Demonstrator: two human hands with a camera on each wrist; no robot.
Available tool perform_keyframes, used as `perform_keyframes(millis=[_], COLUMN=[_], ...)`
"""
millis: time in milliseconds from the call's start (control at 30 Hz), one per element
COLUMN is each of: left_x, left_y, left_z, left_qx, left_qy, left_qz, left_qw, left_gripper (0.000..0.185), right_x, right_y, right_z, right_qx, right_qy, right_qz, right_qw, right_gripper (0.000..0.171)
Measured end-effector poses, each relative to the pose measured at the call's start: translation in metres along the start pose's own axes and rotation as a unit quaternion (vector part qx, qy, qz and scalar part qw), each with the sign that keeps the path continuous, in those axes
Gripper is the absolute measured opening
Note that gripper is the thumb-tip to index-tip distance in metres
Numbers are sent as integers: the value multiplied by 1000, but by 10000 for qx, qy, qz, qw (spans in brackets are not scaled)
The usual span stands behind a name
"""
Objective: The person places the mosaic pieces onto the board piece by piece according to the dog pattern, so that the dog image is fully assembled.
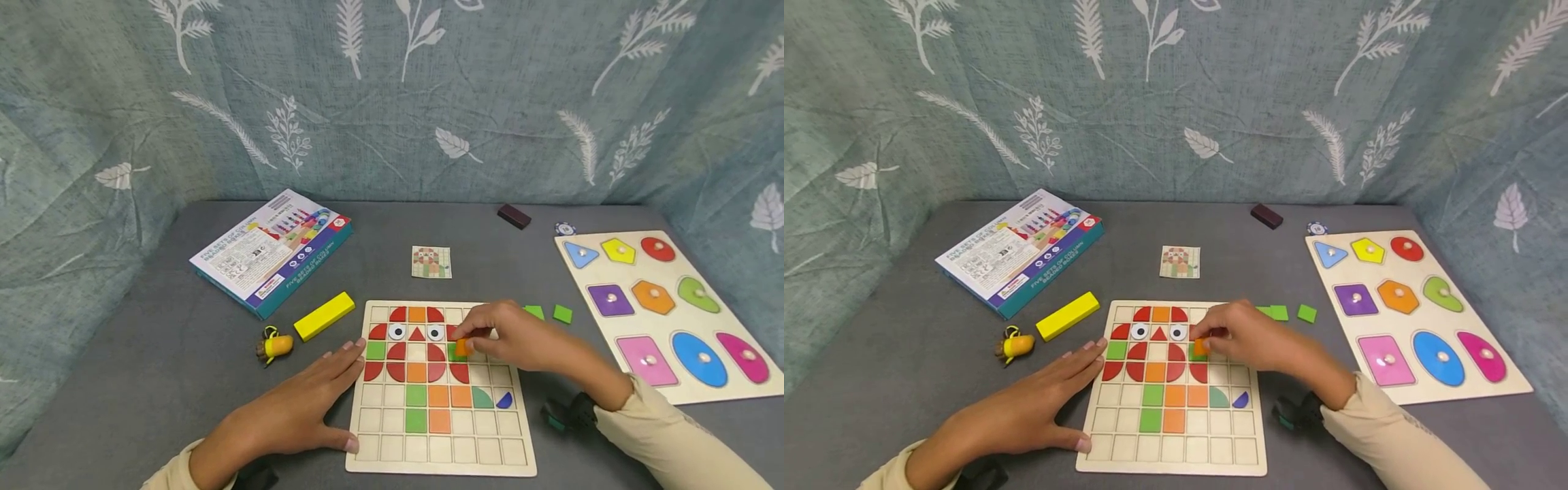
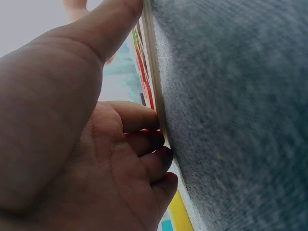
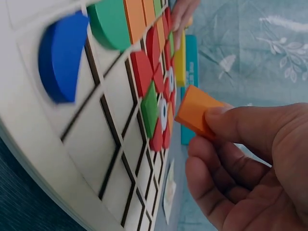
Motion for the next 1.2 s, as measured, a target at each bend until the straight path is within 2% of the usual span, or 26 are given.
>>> perform_keyframes(millis=[267, 467, 700, 900, 1200], left_x=[-2, 1, 0, 0, -1], left_y=[0, 2, 3, 2, 1], left_z=[-1, -1, 0, 0, 0], left_qx=[43, -84, 63, 86, 14], left_qy=[-10, 56, -1, -15, 23], left_qz=[-5, 30, -31, -31, 14], left_qw=[10000, 9999, 10000, 10000, 10000], left_gripper=[109, 109, 108, 108, 109], right_x=[9, 20, 27, 35, 40], right_y=[14, 20, 22, 24, 21], right_z=[8, 16, 27, 31, 29], right_qx=[255, 36, -226, -302, -353], right_qy=[-174, -399, -433, -348, -58], right_qz=[510, 849, 943, 1209, 1082], right_qw=[9982, 9956, 9943, 9916, 9935], right_gripper=[18, 19, 19, 18, 18])
Point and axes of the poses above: each hand's wrist, its own y-axis away from the middle knuckle, its own x-axis out of the palm, z = x × y, the point moved 2 cm from there along -y, towards the middle knuckle, and after that the axes turned 4 degrees about -z, right-handed, at the moved point
